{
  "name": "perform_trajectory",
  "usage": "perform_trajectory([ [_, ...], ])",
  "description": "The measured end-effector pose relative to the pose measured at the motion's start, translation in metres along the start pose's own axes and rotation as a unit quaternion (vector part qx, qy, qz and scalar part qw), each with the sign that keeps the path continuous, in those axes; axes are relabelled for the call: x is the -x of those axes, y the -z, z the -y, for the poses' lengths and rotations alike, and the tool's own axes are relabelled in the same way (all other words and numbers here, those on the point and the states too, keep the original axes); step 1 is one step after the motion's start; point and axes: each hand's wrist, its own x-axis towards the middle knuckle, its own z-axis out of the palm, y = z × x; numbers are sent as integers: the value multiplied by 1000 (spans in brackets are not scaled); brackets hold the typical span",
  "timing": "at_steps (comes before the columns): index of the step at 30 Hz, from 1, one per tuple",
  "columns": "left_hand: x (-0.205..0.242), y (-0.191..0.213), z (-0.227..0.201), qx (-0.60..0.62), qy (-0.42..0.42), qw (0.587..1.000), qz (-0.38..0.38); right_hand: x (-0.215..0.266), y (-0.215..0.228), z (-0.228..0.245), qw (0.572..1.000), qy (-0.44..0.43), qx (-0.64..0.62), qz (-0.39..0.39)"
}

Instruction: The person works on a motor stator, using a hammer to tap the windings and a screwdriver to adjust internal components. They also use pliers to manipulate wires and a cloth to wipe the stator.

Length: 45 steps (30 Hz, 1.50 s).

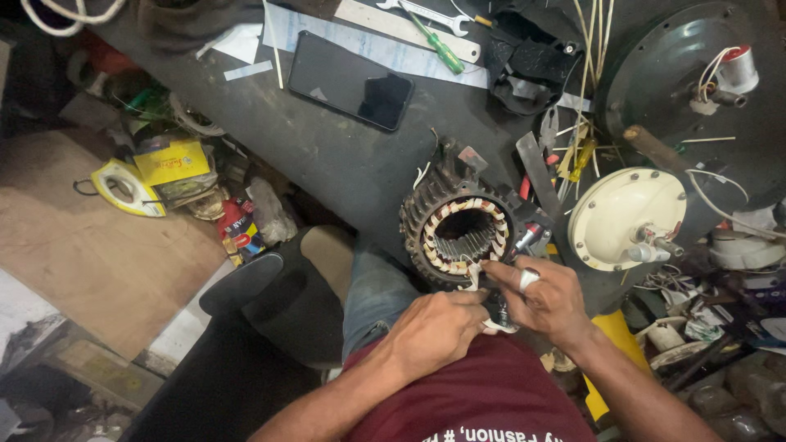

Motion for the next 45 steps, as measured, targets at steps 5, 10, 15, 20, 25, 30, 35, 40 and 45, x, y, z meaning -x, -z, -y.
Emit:
perform_trajectory([
  [5, -1, -1, -1, -16, 0, 1000, 19, -1, 6, 6, 998, -40, 42, -3],
  [10, -1, 1, -3, -23, -9, 1000, 10, -17, 9, 16, 998, -44, -24, 43],
  [15, -1, 1, -5, -19, 21, 999, 25, -42, 4, 15, 981, -105, 49, 154],
  [20, 3, 1, -6, -25, -8, 1000, 8, -63, -12, -4, 964, -34, 124, 234],
  [25, 11, 3, -3, 3, -55, 994, -98, -77, -34, -17, 926, 44, 201, 318],
  [30, -12, 8, 10, -1, -24, 980, -198, -84, -29, -29, 927, 35, 119, 355],
  [35, -39, 5, 15, -72, 16, 988, -138, -56, 8, -19, 971, 87, -72, 212],
  [40, -58, 8, 22, -43, 122, 982, -136, 28, 24, 20, 992, 29, 30, -116],
  [45, -79, 13, 36, -17, 137, 986, -97, 63, -38, 40, 996, 39, 39, -73],
])
